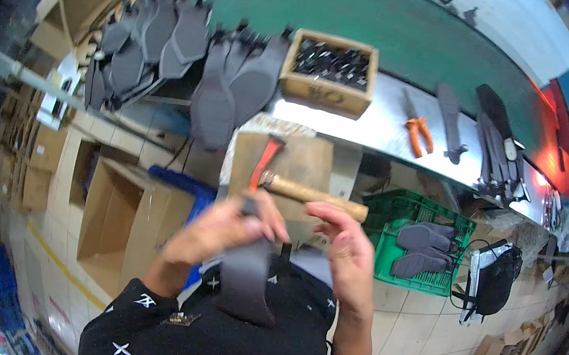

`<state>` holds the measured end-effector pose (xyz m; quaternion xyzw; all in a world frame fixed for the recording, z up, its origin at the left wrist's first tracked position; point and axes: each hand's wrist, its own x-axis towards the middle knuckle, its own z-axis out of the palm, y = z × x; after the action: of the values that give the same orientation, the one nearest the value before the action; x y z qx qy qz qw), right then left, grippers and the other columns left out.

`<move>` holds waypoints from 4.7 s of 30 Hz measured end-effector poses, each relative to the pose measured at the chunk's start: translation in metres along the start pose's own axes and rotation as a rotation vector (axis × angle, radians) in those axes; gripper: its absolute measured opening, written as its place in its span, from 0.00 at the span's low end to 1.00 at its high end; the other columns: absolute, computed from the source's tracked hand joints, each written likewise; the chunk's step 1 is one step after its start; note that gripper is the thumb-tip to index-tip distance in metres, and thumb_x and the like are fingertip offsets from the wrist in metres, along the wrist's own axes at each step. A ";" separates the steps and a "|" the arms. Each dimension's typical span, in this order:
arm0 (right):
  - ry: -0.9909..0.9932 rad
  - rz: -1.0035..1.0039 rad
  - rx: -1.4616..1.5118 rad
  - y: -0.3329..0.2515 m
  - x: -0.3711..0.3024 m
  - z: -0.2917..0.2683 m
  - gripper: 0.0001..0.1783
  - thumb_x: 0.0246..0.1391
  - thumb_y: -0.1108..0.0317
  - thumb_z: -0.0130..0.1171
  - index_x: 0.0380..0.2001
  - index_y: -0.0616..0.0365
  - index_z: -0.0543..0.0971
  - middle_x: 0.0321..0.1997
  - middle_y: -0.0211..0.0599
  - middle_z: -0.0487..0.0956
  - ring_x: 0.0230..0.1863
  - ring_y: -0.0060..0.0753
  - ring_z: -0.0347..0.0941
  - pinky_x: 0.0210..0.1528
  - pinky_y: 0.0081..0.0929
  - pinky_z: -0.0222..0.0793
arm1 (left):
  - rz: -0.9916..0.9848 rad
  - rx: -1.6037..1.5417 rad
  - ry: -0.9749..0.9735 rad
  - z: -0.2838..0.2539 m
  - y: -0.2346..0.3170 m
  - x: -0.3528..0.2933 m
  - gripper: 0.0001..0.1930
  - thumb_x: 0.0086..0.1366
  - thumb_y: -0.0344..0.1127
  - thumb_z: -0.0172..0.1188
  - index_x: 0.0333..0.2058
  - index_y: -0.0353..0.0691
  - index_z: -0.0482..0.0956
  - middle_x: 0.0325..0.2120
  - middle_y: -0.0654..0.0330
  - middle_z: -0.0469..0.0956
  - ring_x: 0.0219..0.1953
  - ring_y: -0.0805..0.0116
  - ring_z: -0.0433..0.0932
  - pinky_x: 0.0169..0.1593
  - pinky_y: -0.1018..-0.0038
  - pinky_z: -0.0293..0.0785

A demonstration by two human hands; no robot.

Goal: Attach heel components to shoe soles using a hammer and nails.

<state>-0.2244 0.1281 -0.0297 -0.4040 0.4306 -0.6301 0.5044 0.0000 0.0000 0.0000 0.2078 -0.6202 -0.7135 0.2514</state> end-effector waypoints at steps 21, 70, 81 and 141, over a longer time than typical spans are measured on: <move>1.230 -0.045 0.122 0.049 -0.182 -0.215 0.21 0.64 0.57 0.51 0.17 0.51 0.70 0.15 0.27 0.71 0.15 0.16 0.65 0.17 0.17 0.58 | 0.513 1.435 -0.167 0.189 -0.146 0.410 0.32 0.60 0.55 0.58 0.51 0.30 0.74 0.59 0.39 0.67 0.65 0.46 0.61 0.69 0.49 0.40; 0.778 -0.137 0.019 0.055 -0.091 -0.109 0.10 0.62 0.71 0.54 0.28 0.57 0.65 0.15 0.26 0.63 0.11 0.15 0.54 0.11 0.18 0.53 | -0.095 1.788 0.184 -0.087 -0.019 0.294 0.06 0.54 0.31 0.63 0.31 0.37 0.84 0.34 0.49 0.83 0.36 0.54 0.84 0.39 0.62 0.79; 0.296 -0.177 0.068 -0.029 0.009 -0.053 0.05 0.60 0.75 0.54 0.37 0.66 0.76 0.24 0.38 0.76 0.12 0.14 0.59 0.14 0.15 0.54 | -0.004 -0.359 0.069 0.031 0.028 0.120 0.12 0.71 0.38 0.53 0.45 0.36 0.69 0.41 0.44 0.80 0.28 0.70 0.82 0.25 0.83 0.76; -0.041 -0.223 -0.826 -0.002 0.089 0.035 0.16 0.55 0.72 0.60 0.47 0.62 0.75 0.37 0.48 0.79 0.34 0.42 0.80 0.36 0.31 0.73 | 0.300 0.463 0.320 -0.056 -0.075 0.081 0.16 0.52 0.33 0.71 0.39 0.34 0.84 0.32 0.57 0.83 0.35 0.73 0.79 0.40 0.76 0.74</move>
<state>-0.2068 0.0358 -0.0106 -0.6284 0.5904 -0.4473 0.2377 -0.0370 -0.0858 -0.0813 0.2753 -0.7422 -0.4668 0.3942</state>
